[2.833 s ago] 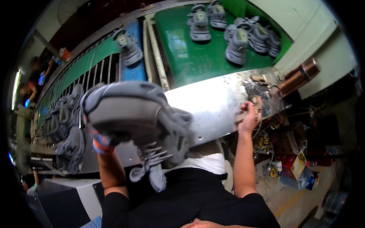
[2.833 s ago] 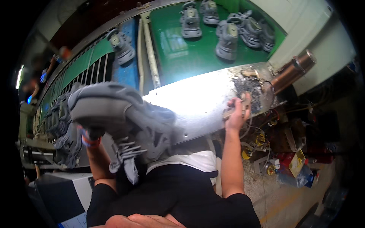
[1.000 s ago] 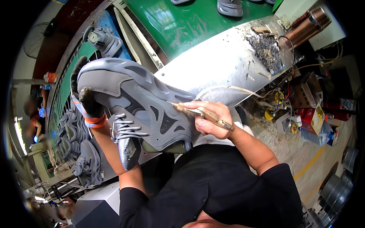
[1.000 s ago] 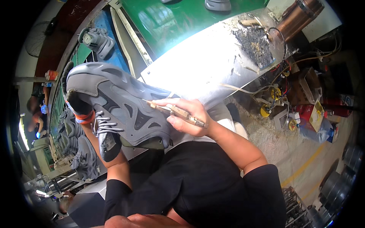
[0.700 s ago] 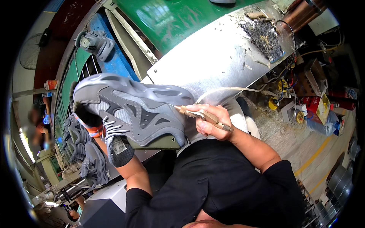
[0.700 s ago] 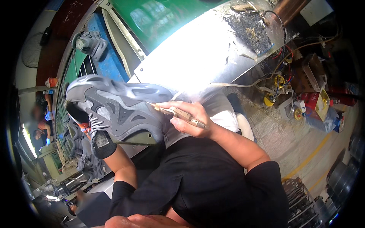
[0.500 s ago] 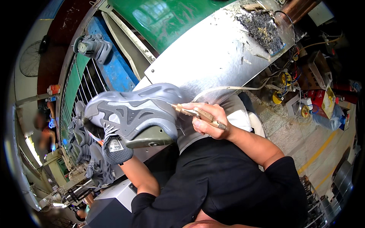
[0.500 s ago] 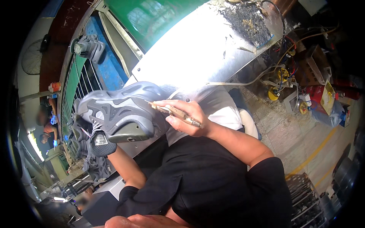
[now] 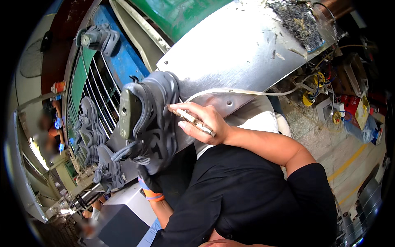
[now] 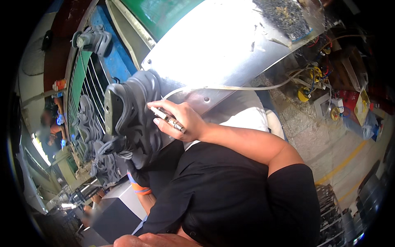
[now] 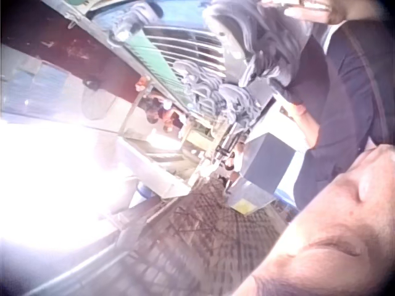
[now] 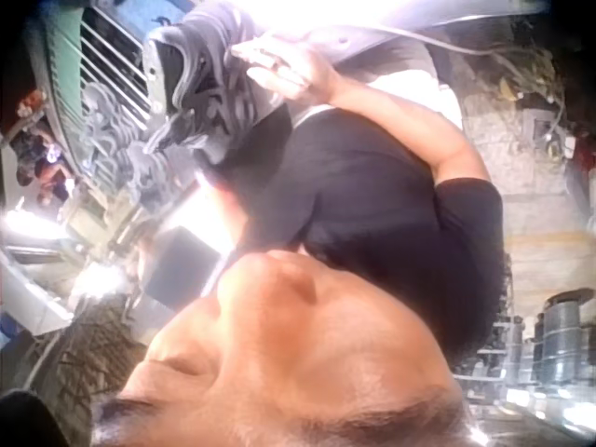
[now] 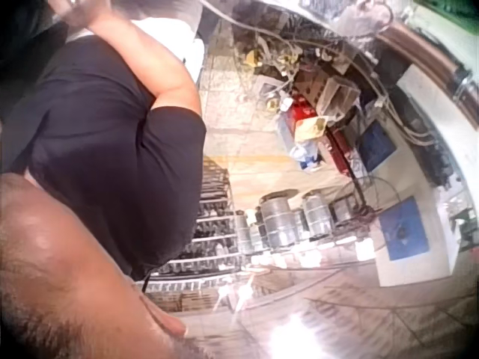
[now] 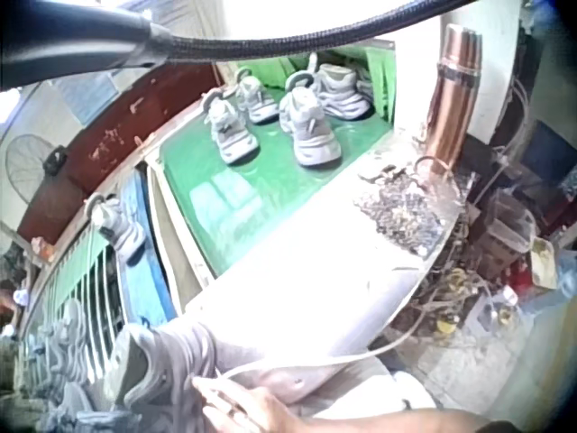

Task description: The person applies adhesive to the edges and soles of shoes using a handheld dispenser and then places each shoe onto a conveyor belt.

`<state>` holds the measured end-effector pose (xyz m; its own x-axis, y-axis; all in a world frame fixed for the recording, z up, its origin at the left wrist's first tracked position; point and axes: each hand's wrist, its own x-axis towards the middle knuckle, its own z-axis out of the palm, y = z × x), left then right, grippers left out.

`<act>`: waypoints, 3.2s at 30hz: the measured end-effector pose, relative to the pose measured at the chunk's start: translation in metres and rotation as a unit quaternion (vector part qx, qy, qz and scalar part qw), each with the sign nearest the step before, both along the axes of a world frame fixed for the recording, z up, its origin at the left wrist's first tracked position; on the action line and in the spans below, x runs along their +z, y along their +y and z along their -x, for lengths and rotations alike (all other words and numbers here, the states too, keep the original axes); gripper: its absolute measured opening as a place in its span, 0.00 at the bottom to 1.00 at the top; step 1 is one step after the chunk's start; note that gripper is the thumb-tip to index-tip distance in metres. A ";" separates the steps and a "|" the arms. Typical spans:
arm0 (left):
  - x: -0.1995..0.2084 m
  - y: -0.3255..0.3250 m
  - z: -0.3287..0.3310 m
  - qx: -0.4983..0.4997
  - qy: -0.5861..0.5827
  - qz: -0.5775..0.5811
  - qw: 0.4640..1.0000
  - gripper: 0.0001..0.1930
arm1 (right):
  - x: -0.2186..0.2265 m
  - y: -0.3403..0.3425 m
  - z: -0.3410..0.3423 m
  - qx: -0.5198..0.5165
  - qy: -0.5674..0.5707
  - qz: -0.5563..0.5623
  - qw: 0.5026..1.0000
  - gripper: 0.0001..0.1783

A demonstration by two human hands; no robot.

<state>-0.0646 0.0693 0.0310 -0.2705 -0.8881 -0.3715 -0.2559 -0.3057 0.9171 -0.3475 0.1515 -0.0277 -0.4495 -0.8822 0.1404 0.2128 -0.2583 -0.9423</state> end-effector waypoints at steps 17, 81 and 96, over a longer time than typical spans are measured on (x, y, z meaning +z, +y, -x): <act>0.005 0.038 0.056 -0.019 0.117 -0.232 0.966 0.31 | -0.003 -0.020 0.004 0.021 0.006 -0.037 0.999 0.23; 0.044 -0.121 0.013 -0.341 -0.233 0.321 0.852 0.48 | -0.001 0.058 0.195 -0.308 -0.072 -0.002 0.949 0.26; 0.026 -0.261 0.317 -0.144 0.301 -0.040 0.942 0.22 | 0.002 0.068 0.197 -0.267 -0.034 -0.022 0.963 0.27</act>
<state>-0.3813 -0.1913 0.0570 -0.6791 -0.7212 -0.1366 0.2204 -0.3779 0.8992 -0.5449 0.2198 -0.0260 -0.8478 -0.5267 0.0625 0.1226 -0.3092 -0.9431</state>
